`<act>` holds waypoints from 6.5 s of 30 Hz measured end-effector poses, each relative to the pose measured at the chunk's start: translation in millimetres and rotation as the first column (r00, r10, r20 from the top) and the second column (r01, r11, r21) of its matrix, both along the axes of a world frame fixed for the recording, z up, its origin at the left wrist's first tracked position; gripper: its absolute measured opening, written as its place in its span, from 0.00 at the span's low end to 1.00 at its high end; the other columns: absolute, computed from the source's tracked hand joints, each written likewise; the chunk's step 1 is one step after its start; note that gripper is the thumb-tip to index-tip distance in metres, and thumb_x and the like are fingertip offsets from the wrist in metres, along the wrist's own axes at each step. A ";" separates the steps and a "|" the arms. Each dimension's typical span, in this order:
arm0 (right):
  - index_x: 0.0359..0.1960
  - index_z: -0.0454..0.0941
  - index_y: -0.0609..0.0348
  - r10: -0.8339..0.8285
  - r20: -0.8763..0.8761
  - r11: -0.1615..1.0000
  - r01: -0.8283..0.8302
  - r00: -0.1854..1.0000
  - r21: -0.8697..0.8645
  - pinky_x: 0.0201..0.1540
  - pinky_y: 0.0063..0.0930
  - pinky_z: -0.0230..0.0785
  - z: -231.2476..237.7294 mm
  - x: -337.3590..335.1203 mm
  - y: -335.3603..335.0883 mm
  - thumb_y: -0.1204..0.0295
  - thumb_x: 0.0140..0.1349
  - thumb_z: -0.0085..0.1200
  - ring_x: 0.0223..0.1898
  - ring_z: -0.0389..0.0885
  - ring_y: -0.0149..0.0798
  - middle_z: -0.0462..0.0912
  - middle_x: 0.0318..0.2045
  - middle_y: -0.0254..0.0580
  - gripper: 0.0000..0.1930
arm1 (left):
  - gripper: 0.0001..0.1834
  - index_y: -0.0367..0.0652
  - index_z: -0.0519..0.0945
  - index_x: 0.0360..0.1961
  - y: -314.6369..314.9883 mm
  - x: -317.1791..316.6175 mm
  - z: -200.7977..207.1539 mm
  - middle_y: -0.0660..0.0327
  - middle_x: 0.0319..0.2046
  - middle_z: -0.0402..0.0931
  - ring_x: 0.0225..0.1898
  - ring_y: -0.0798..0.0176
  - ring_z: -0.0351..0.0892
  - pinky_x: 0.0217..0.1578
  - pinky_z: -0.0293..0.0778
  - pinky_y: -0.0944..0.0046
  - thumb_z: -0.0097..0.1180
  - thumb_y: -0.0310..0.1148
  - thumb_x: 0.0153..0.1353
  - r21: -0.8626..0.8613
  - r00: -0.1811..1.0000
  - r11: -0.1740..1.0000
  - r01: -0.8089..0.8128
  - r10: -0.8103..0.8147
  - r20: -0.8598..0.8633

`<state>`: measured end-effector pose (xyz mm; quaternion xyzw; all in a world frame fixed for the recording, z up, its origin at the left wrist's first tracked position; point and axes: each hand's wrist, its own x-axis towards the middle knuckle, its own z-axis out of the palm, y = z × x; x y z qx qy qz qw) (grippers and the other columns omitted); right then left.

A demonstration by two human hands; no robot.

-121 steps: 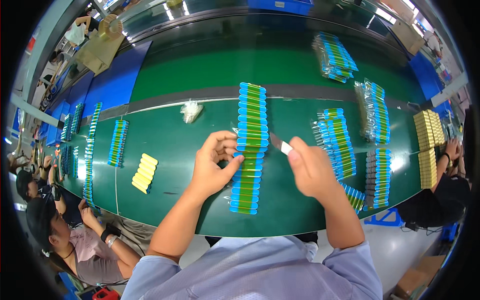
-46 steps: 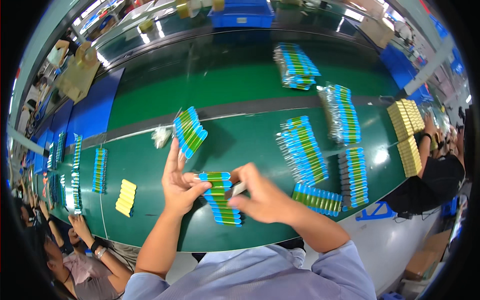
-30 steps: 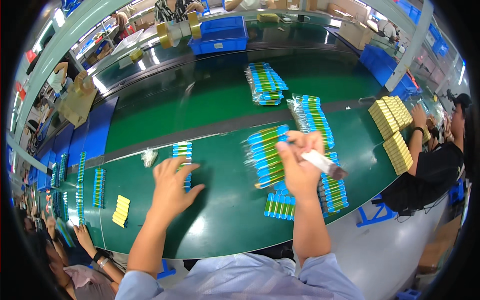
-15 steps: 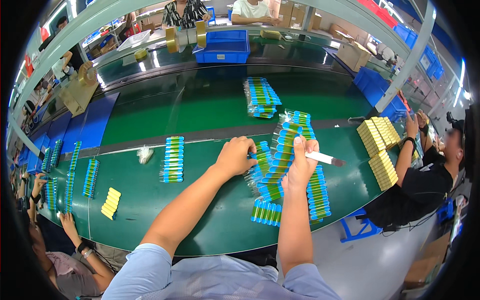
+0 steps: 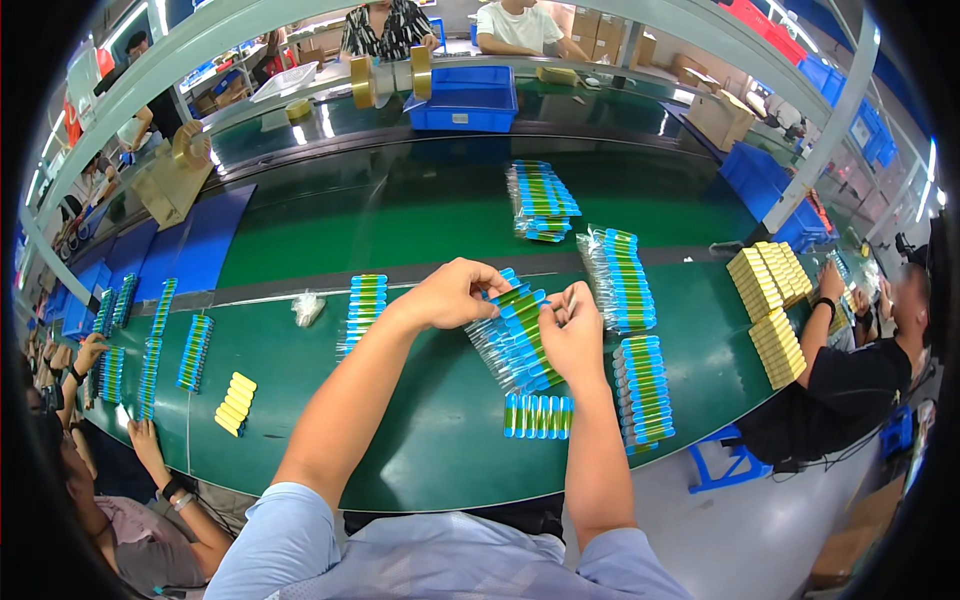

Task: The person assembles electronic components by hand, packaging them into plastic sleeves on a production line.

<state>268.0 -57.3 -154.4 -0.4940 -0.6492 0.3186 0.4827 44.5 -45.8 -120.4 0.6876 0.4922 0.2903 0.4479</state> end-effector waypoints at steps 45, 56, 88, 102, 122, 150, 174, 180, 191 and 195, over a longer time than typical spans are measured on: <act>0.50 0.70 0.47 0.151 -0.930 0.882 -0.471 0.334 -0.026 0.46 0.35 0.78 15.1 14.0 -3.8 0.73 0.66 0.58 0.46 0.80 0.35 0.78 0.43 0.33 0.14 | 0.12 0.40 0.82 0.47 -37.8 -4.3 -25.3 0.58 0.45 0.83 0.48 0.60 0.82 0.50 0.76 0.61 0.59 0.37 0.70 0.305 0.985 0.937 -0.173 0.168 0.043; 0.47 0.72 0.46 0.008 -0.940 0.879 -0.450 0.341 -0.155 0.50 0.37 0.76 13.5 7.3 -1.7 0.72 0.69 0.57 0.46 0.79 0.32 0.79 0.44 0.30 0.09 | 0.10 0.34 0.86 0.37 -112.5 -3.1 39.9 0.65 0.25 0.81 0.27 0.76 0.69 0.29 0.69 0.69 0.65 0.32 0.66 -0.067 0.998 0.997 -0.034 0.030 -0.047; 0.42 0.55 0.49 0.364 -0.645 0.911 -0.400 0.672 0.097 0.44 0.20 0.60 -7.4 -59.7 -46.7 0.85 0.68 0.52 0.40 0.63 0.23 0.63 0.40 0.32 0.18 | 0.34 0.40 0.57 0.73 -111.0 20.1 2.5 0.51 0.66 0.67 0.69 0.57 0.64 0.64 0.66 0.57 0.56 0.29 0.70 0.136 0.839 0.948 -0.288 0.181 0.513; 0.37 0.57 0.55 0.153 -0.513 0.965 -0.016 0.845 0.262 0.45 0.26 0.75 9.3 -54.4 -47.3 0.83 0.54 0.70 0.40 0.80 0.32 0.82 0.40 0.47 0.27 | 0.28 0.35 0.65 0.71 -116.0 4.7 42.9 0.54 0.58 0.76 0.57 0.67 0.74 0.59 0.70 0.64 0.53 0.29 0.72 -0.182 0.936 0.980 -0.079 0.136 0.326; 0.33 0.55 0.52 0.512 -0.205 0.785 -0.358 0.834 0.505 0.43 0.32 0.74 32.3 -42.5 -50.6 0.89 0.53 0.65 0.37 0.79 0.39 0.84 0.33 0.46 0.26 | 0.21 0.38 0.81 0.53 -95.7 -32.9 12.7 0.54 0.45 0.85 0.44 0.56 0.86 0.49 0.78 0.52 0.56 0.44 0.68 -0.656 0.491 0.755 -0.001 0.572 0.657; 0.37 0.53 0.54 0.602 -0.115 0.720 -0.475 0.790 0.505 0.48 0.35 0.72 53.5 -45.8 -75.5 0.93 0.54 0.51 0.40 0.79 0.42 0.79 0.37 0.49 0.22 | 0.18 0.34 0.77 0.58 -107.2 -38.3 54.0 0.51 0.54 0.82 0.56 0.55 0.82 0.60 0.77 0.50 0.49 0.32 0.73 -0.355 0.375 0.917 -0.179 0.398 0.837; 0.38 0.54 0.51 0.770 -0.489 0.588 -0.752 0.409 0.297 0.60 0.53 0.73 74.0 -30.9 -77.1 0.81 0.55 0.70 0.49 0.83 0.53 0.82 0.40 0.58 0.29 | 0.15 0.36 0.77 0.54 -113.8 -66.8 42.1 0.59 0.46 0.83 0.49 0.60 0.83 0.53 0.78 0.56 0.52 0.34 0.73 -0.310 0.190 0.775 -0.551 0.478 0.858; 0.36 0.58 0.48 0.736 -0.521 0.677 -0.452 0.432 0.581 0.47 0.50 0.75 76.5 -23.5 -68.2 0.65 0.71 0.56 0.28 0.82 0.48 0.82 0.24 0.50 0.15 | 0.14 0.38 0.77 0.55 -113.2 -72.6 38.8 0.59 0.47 0.83 0.45 0.65 0.83 0.47 0.80 0.62 0.53 0.32 0.74 -0.327 0.034 0.699 -0.636 0.449 0.893; 0.39 0.54 0.51 0.702 -0.324 0.706 -0.680 0.635 0.198 0.33 0.18 0.65 80.7 -22.4 -68.4 0.84 0.53 0.51 0.33 0.70 0.26 0.73 0.32 0.43 0.20 | 0.14 0.32 0.83 0.54 -146.7 -32.8 46.5 0.57 0.45 0.85 0.44 0.70 0.82 0.46 0.79 0.68 0.58 0.25 0.70 0.150 0.816 0.887 -0.437 0.321 0.481; 0.44 0.51 0.50 0.661 -0.465 0.711 -0.689 0.589 0.139 0.37 0.21 0.69 87.5 -30.9 -72.2 0.82 0.54 0.52 0.37 0.73 0.28 0.74 0.39 0.46 0.23 | 0.14 0.32 0.83 0.54 -144.4 -10.0 46.0 0.57 0.45 0.85 0.44 0.71 0.81 0.47 0.78 0.69 0.57 0.24 0.70 0.181 0.779 0.845 -0.503 0.352 0.519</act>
